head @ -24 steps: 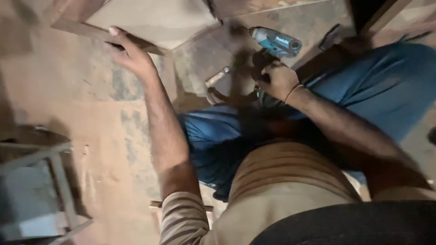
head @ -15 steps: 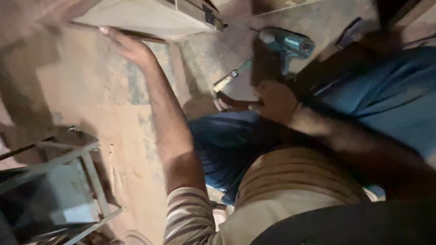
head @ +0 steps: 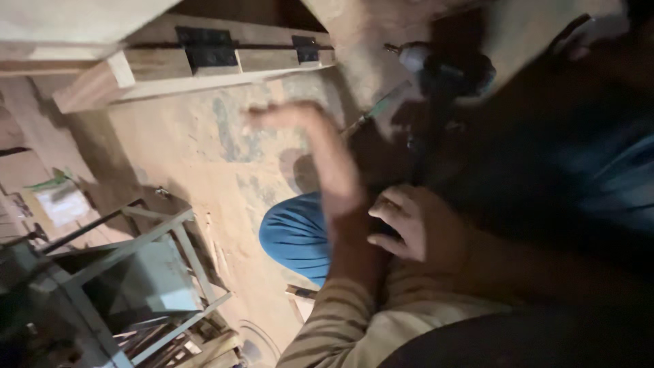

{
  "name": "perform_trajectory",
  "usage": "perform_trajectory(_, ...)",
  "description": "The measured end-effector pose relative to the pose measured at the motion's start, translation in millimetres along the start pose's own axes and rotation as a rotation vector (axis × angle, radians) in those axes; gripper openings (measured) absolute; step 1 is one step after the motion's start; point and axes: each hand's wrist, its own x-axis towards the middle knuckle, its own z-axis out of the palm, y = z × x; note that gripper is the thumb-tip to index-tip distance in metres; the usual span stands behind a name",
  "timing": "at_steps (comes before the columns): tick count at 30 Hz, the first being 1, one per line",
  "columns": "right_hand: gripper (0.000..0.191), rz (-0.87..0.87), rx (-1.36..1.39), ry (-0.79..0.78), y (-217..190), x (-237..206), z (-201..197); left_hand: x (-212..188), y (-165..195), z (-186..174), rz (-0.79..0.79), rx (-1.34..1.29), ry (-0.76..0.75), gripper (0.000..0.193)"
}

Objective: The person sits on the workshop floor assembling a wooden cabinet. They use a cordless drill to drive screws into hinge plates on the cabinet frame, reposition the cabinet doors, tap a wooden strip with a hammer, and continue drilling screws to secure the doors and panels.

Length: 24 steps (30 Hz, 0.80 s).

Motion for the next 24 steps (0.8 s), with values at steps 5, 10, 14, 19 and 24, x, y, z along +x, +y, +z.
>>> perform_trajectory(5, 0.041, 0.014, -0.061, 0.017, 8, 0, 14, -8, -26, 59, 0.366, -0.137, -0.237, 0.093)
perform_trajectory(10, 0.032, 0.091, -0.029, -0.133, 7, -1, 23, -4, -23, 58, 0.368, -0.105, -0.233, 0.087)
perform_trajectory(14, 0.032, 0.060, -0.068, -0.140, 6, -1, 15, 7, -24, 52, 0.341, -0.021, -0.266, 0.083)
perform_trajectory(19, 0.033, -0.024, 0.039, -0.115, -8, -4, -13, 27, -5, 1, 0.230, 0.237, -0.326, 0.078)
perform_trajectory(24, 0.033, -0.028, 0.083, -0.152, -24, -3, -42, 47, 15, -57, 0.157, 0.562, -0.513, 0.074)
